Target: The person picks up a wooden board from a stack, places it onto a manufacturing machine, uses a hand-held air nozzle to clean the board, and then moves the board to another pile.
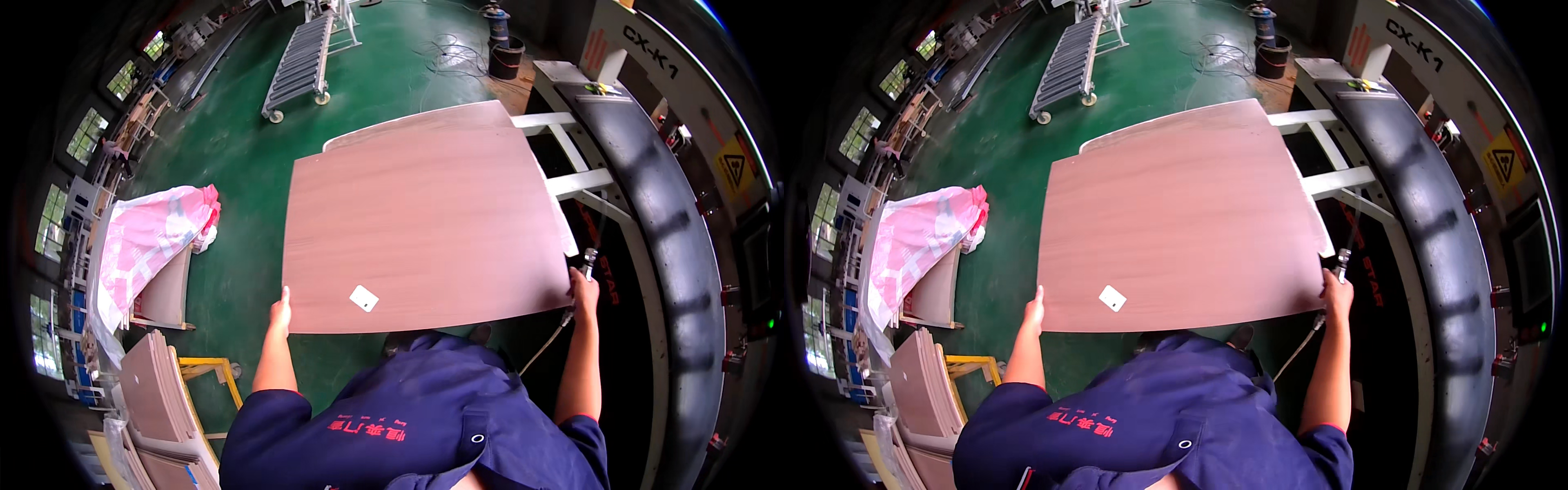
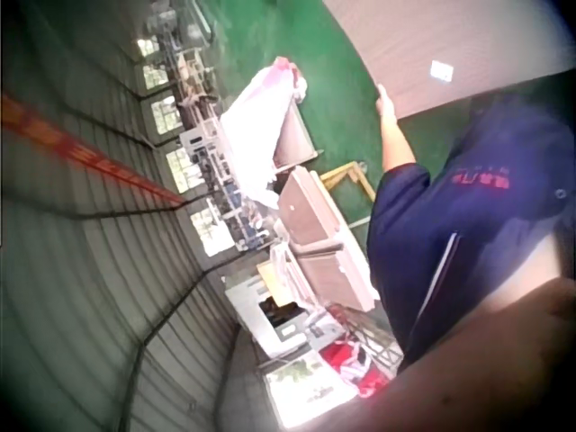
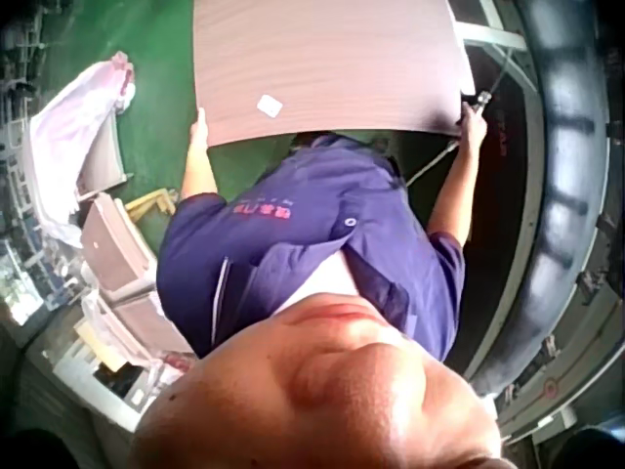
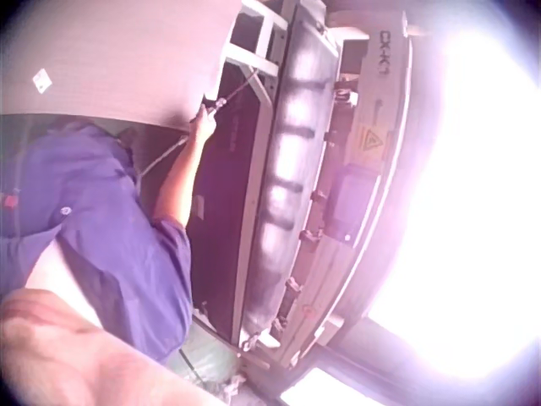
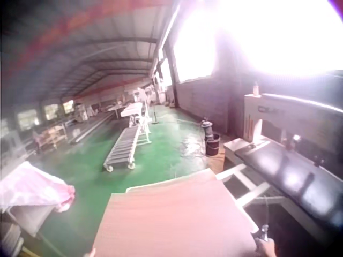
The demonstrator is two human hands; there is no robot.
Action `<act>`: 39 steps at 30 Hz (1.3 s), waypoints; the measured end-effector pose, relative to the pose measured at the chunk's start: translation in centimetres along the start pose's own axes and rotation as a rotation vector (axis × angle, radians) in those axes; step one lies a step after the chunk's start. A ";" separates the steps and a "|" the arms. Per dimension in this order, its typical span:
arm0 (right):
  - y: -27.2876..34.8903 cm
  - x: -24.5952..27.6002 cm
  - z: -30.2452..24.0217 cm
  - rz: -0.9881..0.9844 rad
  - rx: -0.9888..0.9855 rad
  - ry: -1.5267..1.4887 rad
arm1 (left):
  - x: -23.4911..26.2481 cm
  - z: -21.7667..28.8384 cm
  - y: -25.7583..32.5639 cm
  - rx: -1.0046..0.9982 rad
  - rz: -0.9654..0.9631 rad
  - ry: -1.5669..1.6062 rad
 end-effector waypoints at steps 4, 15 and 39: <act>-0.3 -2.4 -1.4 -0.219 0.039 0.123 | 0.7 -0.6 0.1 0.068 0.137 -0.140; -1.6 -1.2 0.6 -0.403 -0.143 -0.186 | -1.0 1.9 3.0 0.054 0.366 -0.346; -2.6 8.1 -18.9 -0.492 0.029 -0.142 | 4.4 20.6 14.3 -0.260 -0.282 -0.374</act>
Point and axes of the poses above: each hand's wrist, its own y-axis away from the middle knuckle, its own x-axis out of the back of the hand, z = x × y, the point moved 5 cm from there along -y, towards the middle knuckle, and after that the axes turned 10 degrees about y, right-handed, at the moved point
